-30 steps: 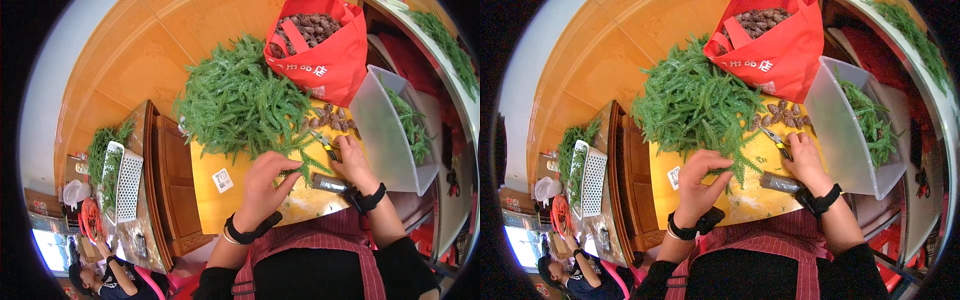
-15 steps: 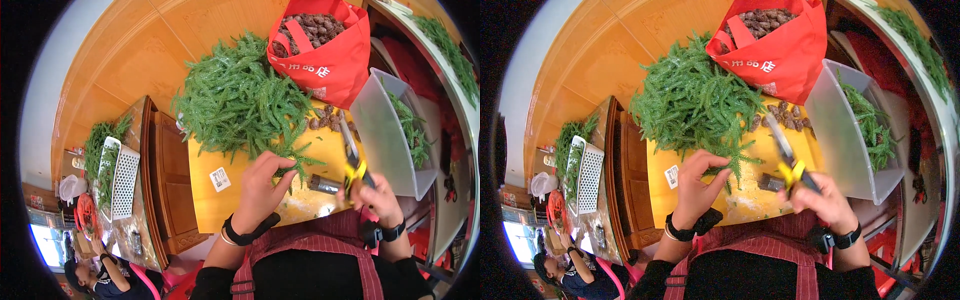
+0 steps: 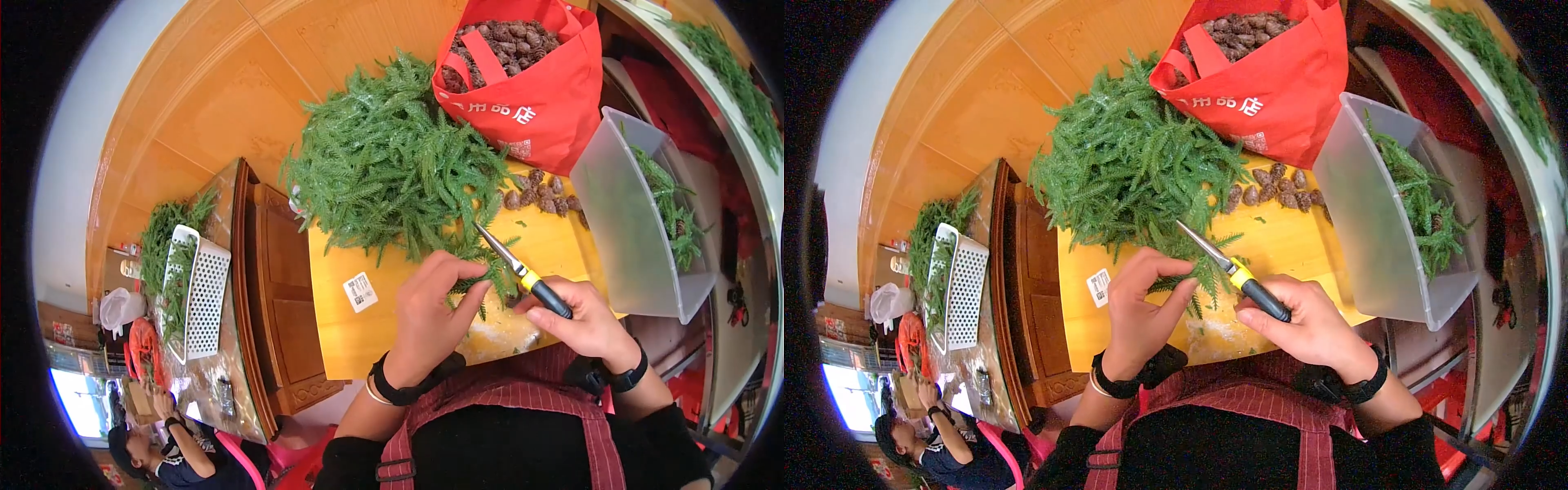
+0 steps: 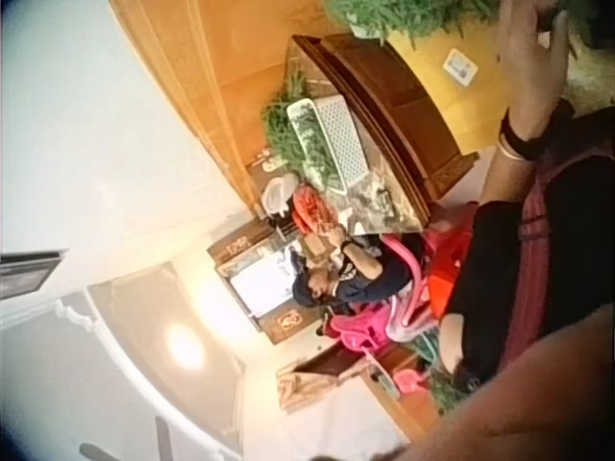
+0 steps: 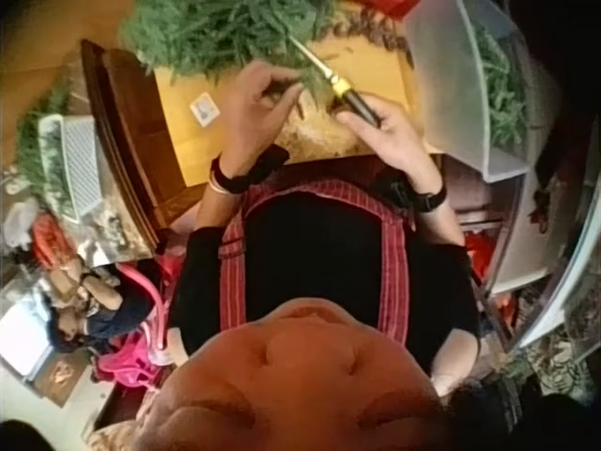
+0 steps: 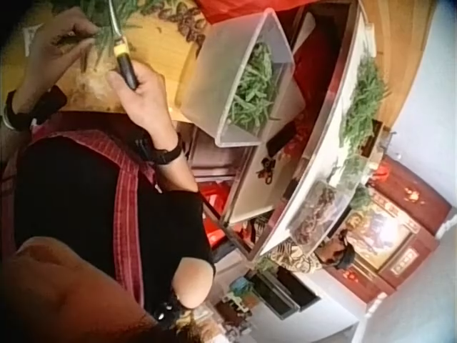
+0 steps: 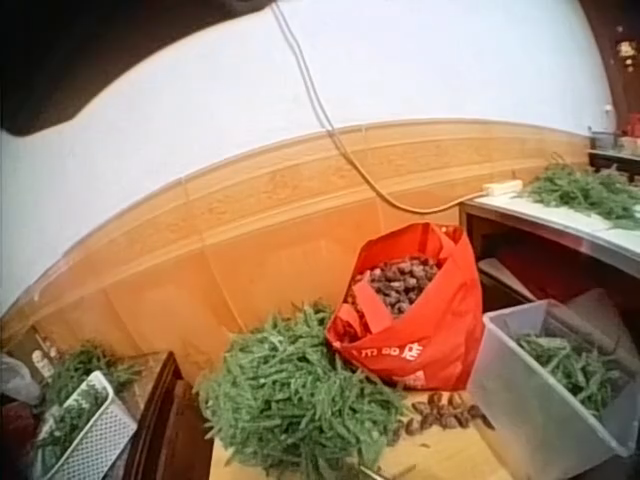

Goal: Trim and process green foliage using snips at a production workstation.

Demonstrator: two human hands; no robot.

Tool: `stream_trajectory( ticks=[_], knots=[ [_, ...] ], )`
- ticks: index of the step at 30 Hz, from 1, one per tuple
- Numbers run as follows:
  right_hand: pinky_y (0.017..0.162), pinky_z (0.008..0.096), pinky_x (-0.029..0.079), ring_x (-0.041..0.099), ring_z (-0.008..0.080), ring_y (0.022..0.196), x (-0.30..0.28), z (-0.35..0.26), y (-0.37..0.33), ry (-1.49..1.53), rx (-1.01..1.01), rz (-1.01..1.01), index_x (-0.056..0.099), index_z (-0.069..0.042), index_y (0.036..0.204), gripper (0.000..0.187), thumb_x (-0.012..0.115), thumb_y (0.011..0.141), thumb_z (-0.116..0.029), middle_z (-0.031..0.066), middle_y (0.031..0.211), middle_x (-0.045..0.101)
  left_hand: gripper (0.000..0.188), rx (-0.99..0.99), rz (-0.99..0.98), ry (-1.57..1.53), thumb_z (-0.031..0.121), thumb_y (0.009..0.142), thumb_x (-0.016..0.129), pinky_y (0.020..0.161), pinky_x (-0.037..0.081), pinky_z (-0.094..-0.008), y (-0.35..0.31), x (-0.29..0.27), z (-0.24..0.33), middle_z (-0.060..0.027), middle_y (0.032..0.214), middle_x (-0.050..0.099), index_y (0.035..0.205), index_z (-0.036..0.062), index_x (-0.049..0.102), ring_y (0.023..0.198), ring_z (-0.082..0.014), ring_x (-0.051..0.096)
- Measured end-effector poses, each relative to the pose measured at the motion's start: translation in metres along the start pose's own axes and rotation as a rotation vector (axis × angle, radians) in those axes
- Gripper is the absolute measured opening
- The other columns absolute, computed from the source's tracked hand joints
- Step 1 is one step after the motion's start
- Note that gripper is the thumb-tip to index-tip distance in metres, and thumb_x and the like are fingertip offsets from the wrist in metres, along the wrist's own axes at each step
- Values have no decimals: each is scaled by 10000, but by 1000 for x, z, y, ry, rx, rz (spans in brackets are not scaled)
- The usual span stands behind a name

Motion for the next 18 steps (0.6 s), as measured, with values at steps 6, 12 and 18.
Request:
stream_trajectory(
  ticks=[6,12,18],
  knots=[
    [740,312,428,556,207,833,-1,-8,5,-188,-107,-65,606,-1,873,197,608,787,-178,90,772,586,141,-39,-35,-13,-6,663,669,591,414,-263,-1,0,-4,-80,712,568,792,16,617,667,-195,552],
    [765,368,423,546,299,795,-2,-9,10,-357,-231,-85,584,-9,797,175,651,739,-159,114,722,554,124,-104,-131,-10,-11,674,658,609,417,-266,-2,3,-9,-83,719,571,791,8,621,681,-193,554],
    [694,392,420,510,321,703,-1,-17,12,-530,-406,-37,537,-21,754,176,632,741,-168,132,661,513,126,-102,-158,-42,-14,679,656,621,426,-265,-3,6,-13,-84,738,581,799,5,622,697,-200,564]
  ],
)
Point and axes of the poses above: each hand's wrist, its own y-axis towards the middle knuckle, its own x-axis out of the palm, z = x × y, the point moved 5 cm from there along y, towards the middle knuckle
